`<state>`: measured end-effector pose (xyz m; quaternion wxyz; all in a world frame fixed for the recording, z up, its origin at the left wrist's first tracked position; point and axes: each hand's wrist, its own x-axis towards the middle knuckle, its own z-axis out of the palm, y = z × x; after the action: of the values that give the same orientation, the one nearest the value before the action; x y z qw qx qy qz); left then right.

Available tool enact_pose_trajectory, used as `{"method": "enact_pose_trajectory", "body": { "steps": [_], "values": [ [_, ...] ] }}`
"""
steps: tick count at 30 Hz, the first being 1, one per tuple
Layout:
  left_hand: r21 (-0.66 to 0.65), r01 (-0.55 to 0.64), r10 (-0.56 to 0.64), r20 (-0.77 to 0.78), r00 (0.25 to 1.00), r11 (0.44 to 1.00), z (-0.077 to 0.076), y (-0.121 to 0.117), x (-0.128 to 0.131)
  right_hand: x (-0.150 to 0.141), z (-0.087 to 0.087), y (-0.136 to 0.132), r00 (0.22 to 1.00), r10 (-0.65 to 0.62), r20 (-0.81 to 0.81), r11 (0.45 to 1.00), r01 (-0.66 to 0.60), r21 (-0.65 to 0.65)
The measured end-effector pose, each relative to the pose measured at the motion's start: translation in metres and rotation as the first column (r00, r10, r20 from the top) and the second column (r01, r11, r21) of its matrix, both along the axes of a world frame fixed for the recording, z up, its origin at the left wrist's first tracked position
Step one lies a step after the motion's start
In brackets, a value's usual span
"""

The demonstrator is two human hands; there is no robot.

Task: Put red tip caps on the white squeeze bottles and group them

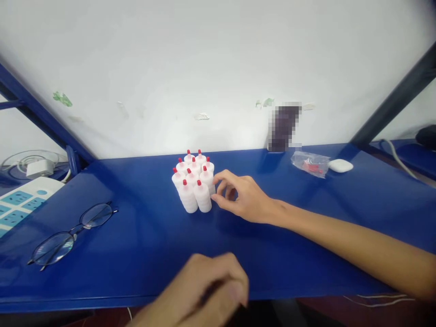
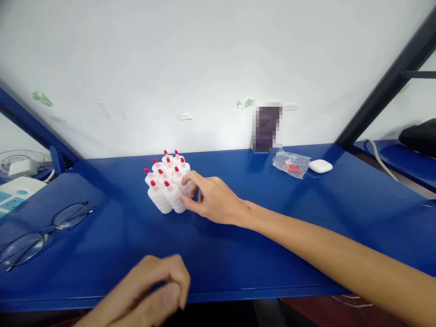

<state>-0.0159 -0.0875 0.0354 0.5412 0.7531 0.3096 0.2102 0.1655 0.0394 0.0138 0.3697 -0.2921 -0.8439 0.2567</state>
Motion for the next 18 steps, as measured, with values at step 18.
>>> {"method": "enact_pose_trajectory", "body": {
  "steps": [18],
  "values": [
    [0.454,-0.654,0.686,0.119,0.717,0.605,-0.044,0.009,-0.036,-0.030,0.022,-0.034,0.954,0.285,0.096,0.957,-0.289,0.028]
  ]
}}
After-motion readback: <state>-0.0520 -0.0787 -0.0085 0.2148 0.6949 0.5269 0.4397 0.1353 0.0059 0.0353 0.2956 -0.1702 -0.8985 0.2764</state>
